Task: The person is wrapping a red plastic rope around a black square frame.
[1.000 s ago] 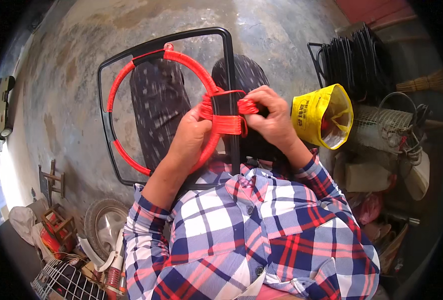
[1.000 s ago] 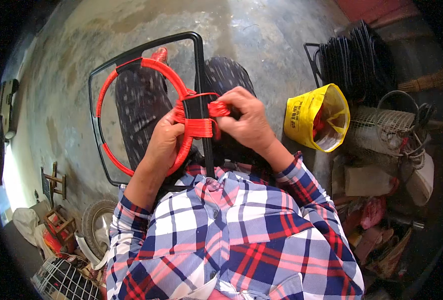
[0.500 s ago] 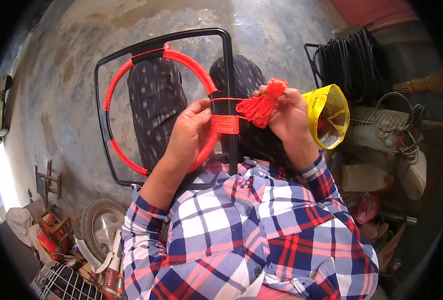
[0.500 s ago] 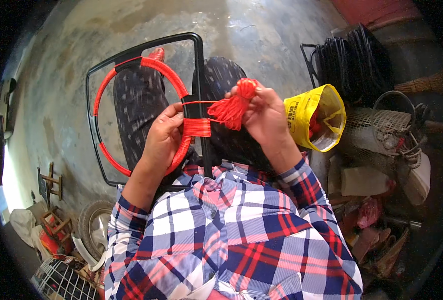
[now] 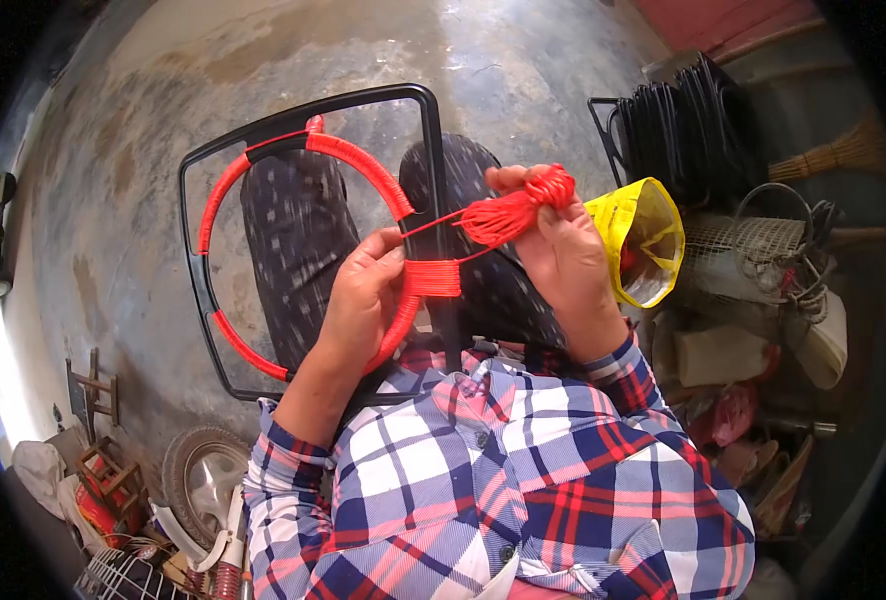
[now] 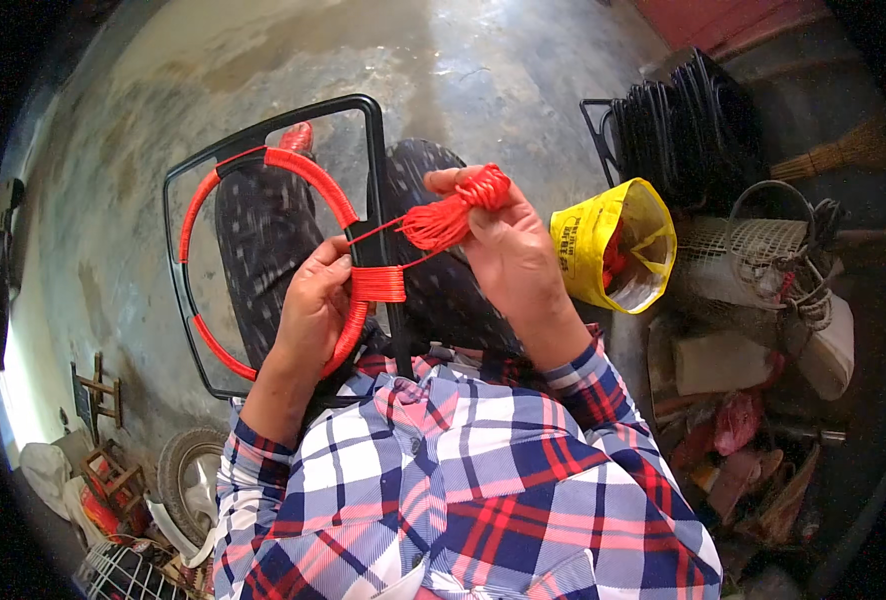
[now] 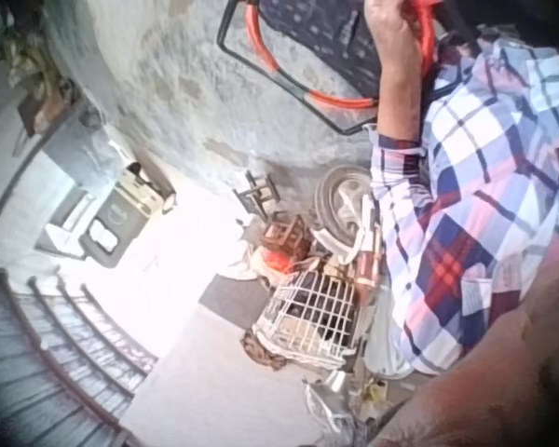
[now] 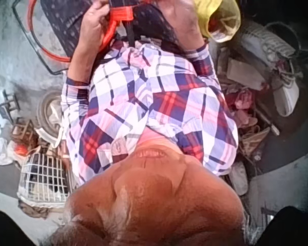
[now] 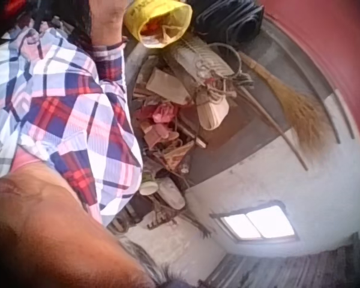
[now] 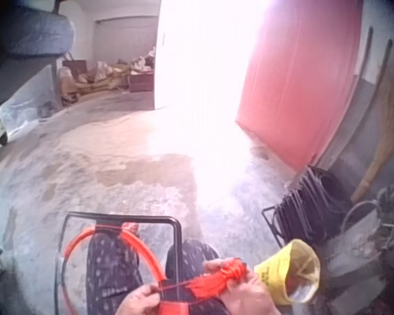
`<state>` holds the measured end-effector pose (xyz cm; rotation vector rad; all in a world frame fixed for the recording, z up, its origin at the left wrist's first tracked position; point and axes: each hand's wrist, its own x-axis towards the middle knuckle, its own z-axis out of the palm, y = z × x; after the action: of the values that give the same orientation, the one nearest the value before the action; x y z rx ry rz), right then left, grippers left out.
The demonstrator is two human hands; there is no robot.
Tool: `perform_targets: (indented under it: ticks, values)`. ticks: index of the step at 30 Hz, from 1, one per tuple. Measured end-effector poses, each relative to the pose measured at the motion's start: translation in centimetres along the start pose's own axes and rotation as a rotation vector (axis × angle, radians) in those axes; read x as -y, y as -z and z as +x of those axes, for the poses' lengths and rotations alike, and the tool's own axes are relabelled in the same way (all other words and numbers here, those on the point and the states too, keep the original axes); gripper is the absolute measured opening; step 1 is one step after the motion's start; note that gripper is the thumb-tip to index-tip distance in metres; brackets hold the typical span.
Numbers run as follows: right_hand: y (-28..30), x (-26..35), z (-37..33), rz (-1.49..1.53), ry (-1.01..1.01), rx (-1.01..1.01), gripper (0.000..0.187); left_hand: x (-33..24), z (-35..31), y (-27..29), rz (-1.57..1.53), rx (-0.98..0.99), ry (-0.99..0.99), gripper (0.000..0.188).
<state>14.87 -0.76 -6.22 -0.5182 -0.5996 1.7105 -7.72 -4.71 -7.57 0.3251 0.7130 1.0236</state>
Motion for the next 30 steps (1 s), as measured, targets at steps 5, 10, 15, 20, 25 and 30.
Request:
perform_targets:
  ticks: [5, 10, 15, 20, 25, 30]
  values:
    - [0.4, 0.6, 0.0, 0.129, 0.030, 0.272, 0.037, 0.1, -0.1, -0.4, 0.059, -0.037, -0.005, 0.025]
    - [0.4, 0.8, 0.8, -0.340, -0.073, 0.230, 0.031, 0.0, -0.1, -1.1, 0.003, -0.079, 0.010, 0.028]
    - [-0.6, 2.4, 0.8, 0.096, 0.002, 0.405, 0.032, -0.2, -0.3, -1.0, 0.012, -0.049, -0.006, 0.030]
    - [0.1, 3.5, 1.0, 0.096, -0.072, 0.217, 0.031, -0.3, -0.4, -1.2, 0.002, -0.096, -0.015, 0.030]
    - [1.1, 3.6, 0.2, -0.029, -0.061, 0.172, 0.021, -0.3, -0.9, -0.3, 0.131, 0.002, -0.084, 0.030]
    - [-1.7, 0.5, -1.6, -0.732, -0.413, 0.018, 0.023, -0.2, -0.9, -0.7, 0.185, -0.026, -0.077, 0.030]
